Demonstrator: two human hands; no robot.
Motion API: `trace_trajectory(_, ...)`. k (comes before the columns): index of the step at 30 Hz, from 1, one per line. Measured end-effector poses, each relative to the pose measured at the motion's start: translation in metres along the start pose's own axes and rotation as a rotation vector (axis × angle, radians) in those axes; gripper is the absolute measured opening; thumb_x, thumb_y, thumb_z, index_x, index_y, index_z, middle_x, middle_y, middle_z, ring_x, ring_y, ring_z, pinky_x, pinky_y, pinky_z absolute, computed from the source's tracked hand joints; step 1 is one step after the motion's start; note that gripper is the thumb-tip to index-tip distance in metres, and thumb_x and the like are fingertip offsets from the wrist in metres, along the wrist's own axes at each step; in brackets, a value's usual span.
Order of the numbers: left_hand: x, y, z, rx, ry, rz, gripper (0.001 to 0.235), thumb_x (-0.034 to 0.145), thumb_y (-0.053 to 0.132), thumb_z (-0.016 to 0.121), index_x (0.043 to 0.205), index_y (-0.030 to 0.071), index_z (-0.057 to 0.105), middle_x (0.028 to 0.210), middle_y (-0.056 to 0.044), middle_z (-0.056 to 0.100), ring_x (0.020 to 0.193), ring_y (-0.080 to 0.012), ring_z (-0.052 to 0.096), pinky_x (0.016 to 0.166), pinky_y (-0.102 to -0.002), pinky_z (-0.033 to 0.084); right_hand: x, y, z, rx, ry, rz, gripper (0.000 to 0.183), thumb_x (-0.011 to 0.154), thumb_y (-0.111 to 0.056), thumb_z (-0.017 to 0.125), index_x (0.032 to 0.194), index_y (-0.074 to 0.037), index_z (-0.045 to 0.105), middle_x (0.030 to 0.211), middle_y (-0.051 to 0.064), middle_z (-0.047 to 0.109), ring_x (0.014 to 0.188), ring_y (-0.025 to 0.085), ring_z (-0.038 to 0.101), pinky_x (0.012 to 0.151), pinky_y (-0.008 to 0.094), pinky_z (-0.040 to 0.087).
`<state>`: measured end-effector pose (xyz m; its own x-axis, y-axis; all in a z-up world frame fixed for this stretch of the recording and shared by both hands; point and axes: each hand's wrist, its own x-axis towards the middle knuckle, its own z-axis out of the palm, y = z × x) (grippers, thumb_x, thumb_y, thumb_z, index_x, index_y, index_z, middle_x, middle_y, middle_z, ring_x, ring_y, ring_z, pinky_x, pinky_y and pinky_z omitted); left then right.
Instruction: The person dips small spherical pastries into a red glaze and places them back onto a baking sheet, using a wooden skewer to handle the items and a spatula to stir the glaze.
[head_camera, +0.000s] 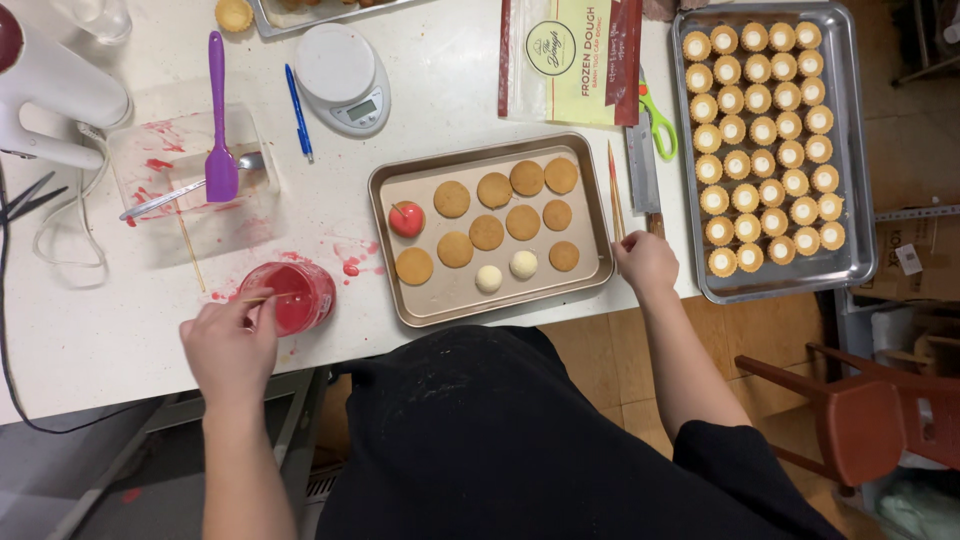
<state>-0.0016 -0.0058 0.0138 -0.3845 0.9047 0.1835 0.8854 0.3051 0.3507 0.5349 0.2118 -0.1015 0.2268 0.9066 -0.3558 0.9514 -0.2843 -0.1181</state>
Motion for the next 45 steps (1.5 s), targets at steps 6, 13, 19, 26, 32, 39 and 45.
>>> trace_trajectory(6, -0.003, 0.002, 0.004, -0.014, 0.001, -0.033, 0.008, 0.096, 0.022, 0.080, 0.103, 0.019, 0.080, 0.077, -0.001, 0.068, 0.076, -0.0179, 0.063, 0.080, -0.035, 0.040, 0.018, 0.005, 0.007, 0.012, -0.099, 0.039, 0.025, 0.089, -0.038, 0.075, 0.090, -0.013, 0.079, 0.090, 0.008, 0.076, 0.087, 0.028, 0.072, 0.080, 0.043, 0.057)
trace_trajectory(13, -0.007, 0.013, -0.028, -0.050, 0.078, -0.021, 0.008, 0.097, 0.022, 0.082, 0.104, 0.019, 0.080, 0.079, 0.002, 0.069, 0.078, -0.0144, 0.061, 0.085, -0.033, 0.038, 0.027, 0.014, -0.001, 0.049, -0.068, 0.008, 0.025, 0.087, -0.033, 0.075, 0.090, -0.009, 0.077, 0.089, 0.012, 0.076, 0.085, 0.030, 0.073, 0.079, 0.043, 0.057)
trace_trajectory(19, -0.011, 0.025, -0.043, -0.068, 0.115, -0.010, 0.007, 0.101, 0.021, 0.082, 0.106, 0.018, 0.079, 0.082, 0.002, 0.069, 0.076, -0.0129, 0.060, 0.082, -0.030, 0.038, 0.014, 0.040, -0.035, 0.373, 0.272, -0.180, 0.019, 0.094, -0.021, 0.073, 0.096, -0.003, 0.074, 0.086, 0.013, 0.075, 0.077, 0.024, 0.072, 0.073, 0.036, 0.056)
trace_trajectory(26, -0.011, 0.034, -0.057, -0.104, 0.158, 0.024, 0.007, 0.102, 0.018, 0.082, 0.107, 0.015, 0.078, 0.092, 0.001, 0.074, 0.078, -0.0139, 0.061, 0.081, -0.029, 0.038, -0.030, 0.007, -0.111, 1.356, 0.376, -0.405, 0.009, 0.114, -0.005, 0.068, 0.108, 0.001, 0.066, 0.094, 0.007, 0.069, 0.081, 0.014, 0.064, 0.075, 0.029, 0.052)
trace_trajectory(32, -0.008, 0.038, -0.056, -0.117, 0.187, 0.071, 0.010, 0.098, 0.015, 0.082, 0.107, 0.014, 0.078, 0.097, 0.000, 0.075, 0.086, -0.0173, 0.064, 0.085, -0.032, 0.040, -0.074, -0.091, -0.089, 1.794, 0.406, -0.693, 0.012, 0.121, -0.010, 0.043, 0.119, -0.005, 0.054, 0.086, 0.006, 0.058, 0.071, 0.018, 0.060, 0.072, 0.034, 0.055)
trace_trajectory(39, -0.002, 0.043, -0.058, -0.150, 0.196, 0.016, 0.011, 0.092, 0.013, 0.082, 0.103, 0.013, 0.079, 0.088, 0.000, 0.075, 0.078, -0.0174, 0.063, 0.079, -0.034, 0.039, -0.109, -0.143, -0.028, 1.950, -0.121, -0.635, 0.039, 0.112, -0.032, 0.036, 0.080, -0.011, 0.039, 0.065, 0.000, 0.031, 0.059, 0.013, 0.024, 0.054, 0.031, 0.021)
trace_trajectory(45, 0.001, 0.042, -0.062, -0.145, 0.233, 0.065, 0.011, 0.092, 0.014, 0.081, 0.103, 0.013, 0.078, 0.094, 0.002, 0.077, 0.082, -0.0163, 0.065, 0.080, -0.033, 0.040, -0.102, -0.139, 0.005, 1.898, -0.281, -0.773, 0.039, 0.100, -0.034, 0.042, 0.071, -0.012, 0.029, 0.062, 0.002, 0.027, 0.061, 0.016, 0.024, 0.057, 0.033, 0.021)
